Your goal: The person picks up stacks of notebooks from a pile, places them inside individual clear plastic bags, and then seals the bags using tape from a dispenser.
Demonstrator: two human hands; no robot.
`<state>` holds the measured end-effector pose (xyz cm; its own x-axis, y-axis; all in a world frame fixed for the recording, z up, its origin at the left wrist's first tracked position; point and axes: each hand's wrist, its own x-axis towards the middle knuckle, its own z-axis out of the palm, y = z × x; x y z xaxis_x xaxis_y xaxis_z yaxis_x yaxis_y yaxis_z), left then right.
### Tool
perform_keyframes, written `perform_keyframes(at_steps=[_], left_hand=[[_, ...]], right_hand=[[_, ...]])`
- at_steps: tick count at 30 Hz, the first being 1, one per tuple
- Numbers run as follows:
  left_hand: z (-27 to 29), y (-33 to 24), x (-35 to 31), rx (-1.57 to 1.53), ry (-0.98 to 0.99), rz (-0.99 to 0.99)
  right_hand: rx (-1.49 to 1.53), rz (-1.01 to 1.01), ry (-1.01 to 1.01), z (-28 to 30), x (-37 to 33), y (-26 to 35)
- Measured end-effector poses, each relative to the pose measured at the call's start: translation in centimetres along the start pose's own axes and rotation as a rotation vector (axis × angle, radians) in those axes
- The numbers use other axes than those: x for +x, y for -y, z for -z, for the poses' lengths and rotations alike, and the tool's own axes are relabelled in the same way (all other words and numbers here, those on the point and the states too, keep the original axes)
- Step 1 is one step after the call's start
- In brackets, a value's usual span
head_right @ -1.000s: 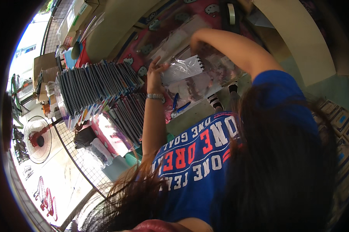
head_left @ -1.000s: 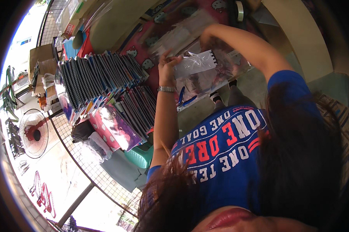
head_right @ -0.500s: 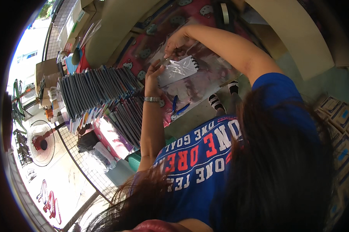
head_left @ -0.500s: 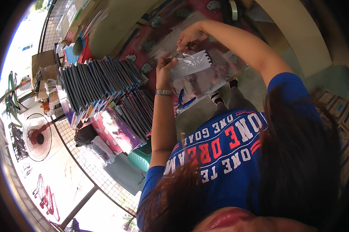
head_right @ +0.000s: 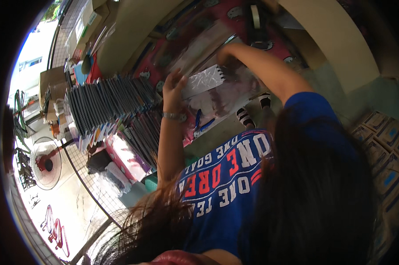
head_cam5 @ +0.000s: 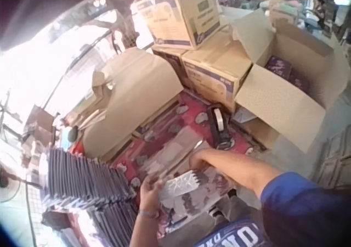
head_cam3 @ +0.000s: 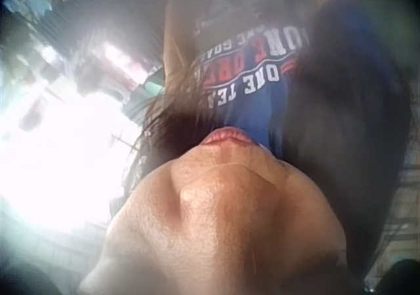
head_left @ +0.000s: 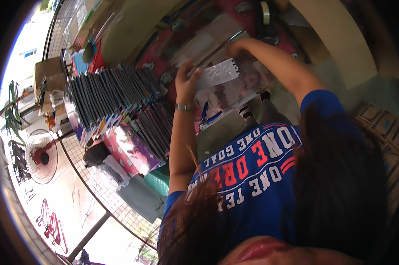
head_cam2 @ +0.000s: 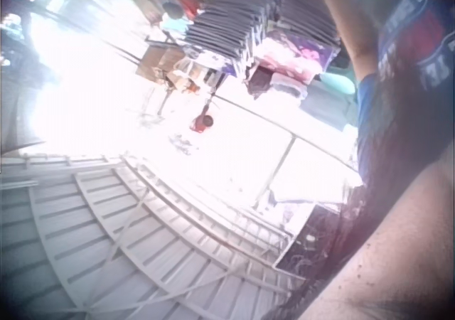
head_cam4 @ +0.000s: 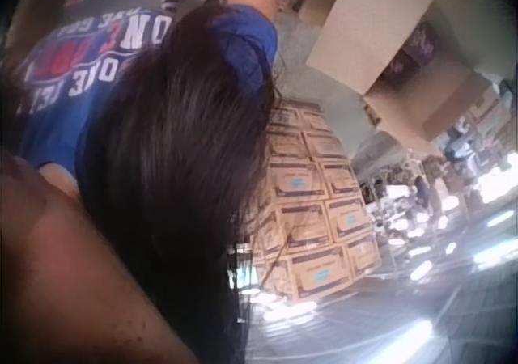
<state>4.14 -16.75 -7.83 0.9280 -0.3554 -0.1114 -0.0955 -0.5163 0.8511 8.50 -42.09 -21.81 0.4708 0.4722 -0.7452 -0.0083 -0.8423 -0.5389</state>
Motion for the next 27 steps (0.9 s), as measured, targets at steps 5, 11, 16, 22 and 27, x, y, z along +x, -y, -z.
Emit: perform_keyframes(at_steps=[5, 11, 16, 22, 27], left_hand=[[-1.3, -6.9, -3.3, 0.753, 0.238, -0.529], [-0.8, -15.5, -1.0, 0.644, 0.251, -0.716], [1.2, -26.3, 0.0, 0.147, -0.161, -1.066], [1.9, -25.0, -0.7, 0.154, -0.204, -0.78], [2.2, -18.4, -1.0, 0.203, -0.043, -0.508]], right_hand=[[0.045, 0.205, -0.68, -6.0, -7.6, -2.0], [0.421, 0.645, -1.194, -7.5, -19.5, 5.8], [0.344, 0.495, -1.59, -2.1, -39.9, 8.0], [0.05, -0.515, -2.321, 1.8, -52.0, 3.3], [0.087, -1.143, -2.333, 4.8, -52.6, -13.2]])
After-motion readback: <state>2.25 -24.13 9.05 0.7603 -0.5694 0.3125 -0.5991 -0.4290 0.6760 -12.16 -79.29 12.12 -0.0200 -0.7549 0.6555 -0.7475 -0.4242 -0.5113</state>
